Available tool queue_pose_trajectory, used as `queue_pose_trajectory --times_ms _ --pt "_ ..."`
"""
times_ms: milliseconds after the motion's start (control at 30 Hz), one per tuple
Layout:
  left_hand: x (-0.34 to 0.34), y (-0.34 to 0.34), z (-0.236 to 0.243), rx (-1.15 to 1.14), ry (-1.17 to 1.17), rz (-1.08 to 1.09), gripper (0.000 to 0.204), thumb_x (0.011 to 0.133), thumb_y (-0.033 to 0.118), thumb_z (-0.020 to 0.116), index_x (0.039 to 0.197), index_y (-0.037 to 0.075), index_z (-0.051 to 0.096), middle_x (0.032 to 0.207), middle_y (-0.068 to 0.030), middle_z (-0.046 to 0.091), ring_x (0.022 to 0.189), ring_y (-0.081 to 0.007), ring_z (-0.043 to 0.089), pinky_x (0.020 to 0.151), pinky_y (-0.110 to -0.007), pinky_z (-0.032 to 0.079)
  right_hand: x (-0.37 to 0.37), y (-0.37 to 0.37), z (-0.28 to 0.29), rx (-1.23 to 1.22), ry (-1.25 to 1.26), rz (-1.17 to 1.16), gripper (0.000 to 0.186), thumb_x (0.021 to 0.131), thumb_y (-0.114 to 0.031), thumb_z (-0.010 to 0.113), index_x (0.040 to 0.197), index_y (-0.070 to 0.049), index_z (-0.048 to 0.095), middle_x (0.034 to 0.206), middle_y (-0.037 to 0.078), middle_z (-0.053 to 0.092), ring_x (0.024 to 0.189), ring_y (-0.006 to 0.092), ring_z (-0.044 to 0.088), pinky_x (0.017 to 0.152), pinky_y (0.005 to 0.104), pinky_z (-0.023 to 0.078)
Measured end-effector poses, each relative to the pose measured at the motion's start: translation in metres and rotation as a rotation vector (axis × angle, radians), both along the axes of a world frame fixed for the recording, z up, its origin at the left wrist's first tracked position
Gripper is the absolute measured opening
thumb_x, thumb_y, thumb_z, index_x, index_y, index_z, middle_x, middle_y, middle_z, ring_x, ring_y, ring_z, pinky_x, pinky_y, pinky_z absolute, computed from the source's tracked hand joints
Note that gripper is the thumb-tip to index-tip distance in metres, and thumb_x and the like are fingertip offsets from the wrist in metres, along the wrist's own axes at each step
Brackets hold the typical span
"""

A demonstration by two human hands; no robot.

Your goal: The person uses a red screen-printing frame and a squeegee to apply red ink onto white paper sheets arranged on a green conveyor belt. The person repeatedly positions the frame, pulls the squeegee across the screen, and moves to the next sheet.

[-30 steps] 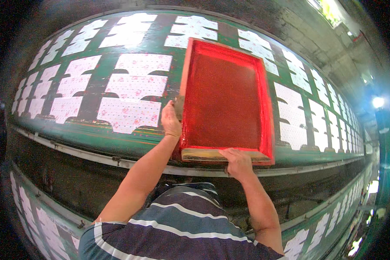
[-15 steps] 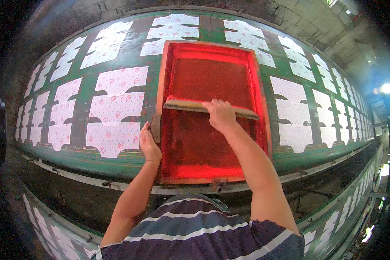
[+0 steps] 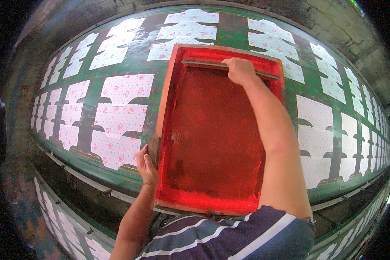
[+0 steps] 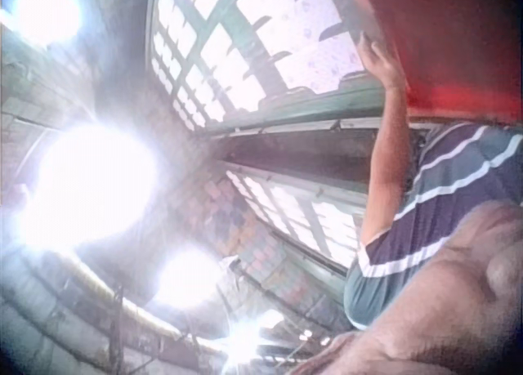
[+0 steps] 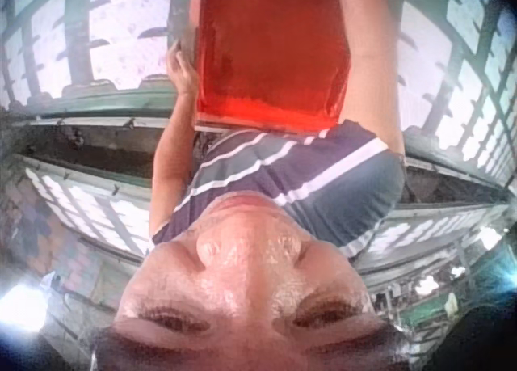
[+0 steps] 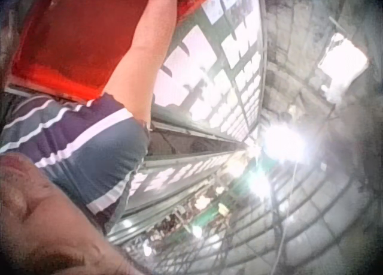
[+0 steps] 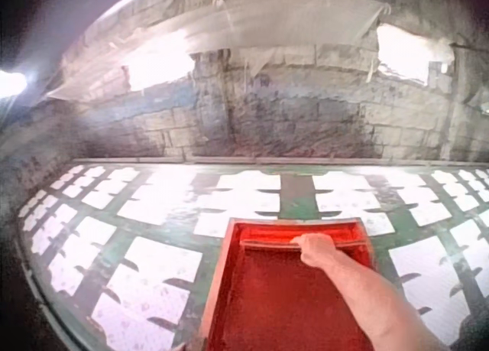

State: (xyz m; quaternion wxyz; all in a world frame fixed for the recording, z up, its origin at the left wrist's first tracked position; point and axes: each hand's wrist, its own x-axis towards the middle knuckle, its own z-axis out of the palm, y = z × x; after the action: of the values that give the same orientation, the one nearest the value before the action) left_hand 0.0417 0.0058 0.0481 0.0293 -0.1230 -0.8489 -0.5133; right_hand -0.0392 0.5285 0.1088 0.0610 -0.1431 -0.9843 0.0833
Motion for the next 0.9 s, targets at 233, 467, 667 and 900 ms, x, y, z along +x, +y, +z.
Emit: queue_pose_trajectory --times_ms 233,467,667,900 --pt "-0.002 -0.001 -0.004 -0.058 0.058 0.003 0.061 0.119 0.048 0.05 0.143 -0.006 0.068 0.128 -0.0199 0.069 0.121 -0.035 0.065 0.111 -0.046 0.049 -0.015 0.033 -0.001 0.045 0.051 0.062 0.052 0.091 -0.001 0.061 0.134 -0.021 0.082 0.124 0.018 0.082 0.117 0.0399 0.078 0.099 0.056 0.063" --pt "0.0 0.004 -0.002 -0.09 -0.011 0.028 0.054 0.12 0.041 0.052 0.144 -0.005 0.067 0.135 -0.0204 0.069 0.128 -0.0344 0.065 0.116 -0.046 0.048 0.007 0.024 0.012 0.06 -0.111 0.141 0.036 0.088 -0.011 0.066 0.12 -0.017 0.082 0.118 0.015 0.083 0.113 0.0387 0.079 0.095 0.057 0.064" --pt "-0.003 0.005 -0.006 -0.078 -0.006 0.023 0.051 0.121 0.036 0.053 0.144 -0.007 0.067 0.138 -0.0219 0.07 0.13 -0.0368 0.066 0.116 -0.045 0.05 0.086 -0.049 0.014 0.011 -0.108 0.138 0.036 0.087 -0.012 0.072 0.12 -0.02 0.084 0.111 0.011 0.081 0.108 0.0363 0.079 0.092 0.0552 0.064" --pt "-0.012 0.004 -0.015 0.084 -0.025 -0.065 0.046 0.12 0.03 0.058 0.142 -0.008 0.067 0.138 -0.0262 0.071 0.129 -0.0388 0.068 0.115 -0.046 0.051 0.215 -0.181 0.027 -0.033 -0.099 0.109 0.033 0.088 -0.01 0.073 0.116 -0.022 0.085 0.107 0.009 0.079 0.104 0.0335 0.079 0.089 0.0519 0.065"
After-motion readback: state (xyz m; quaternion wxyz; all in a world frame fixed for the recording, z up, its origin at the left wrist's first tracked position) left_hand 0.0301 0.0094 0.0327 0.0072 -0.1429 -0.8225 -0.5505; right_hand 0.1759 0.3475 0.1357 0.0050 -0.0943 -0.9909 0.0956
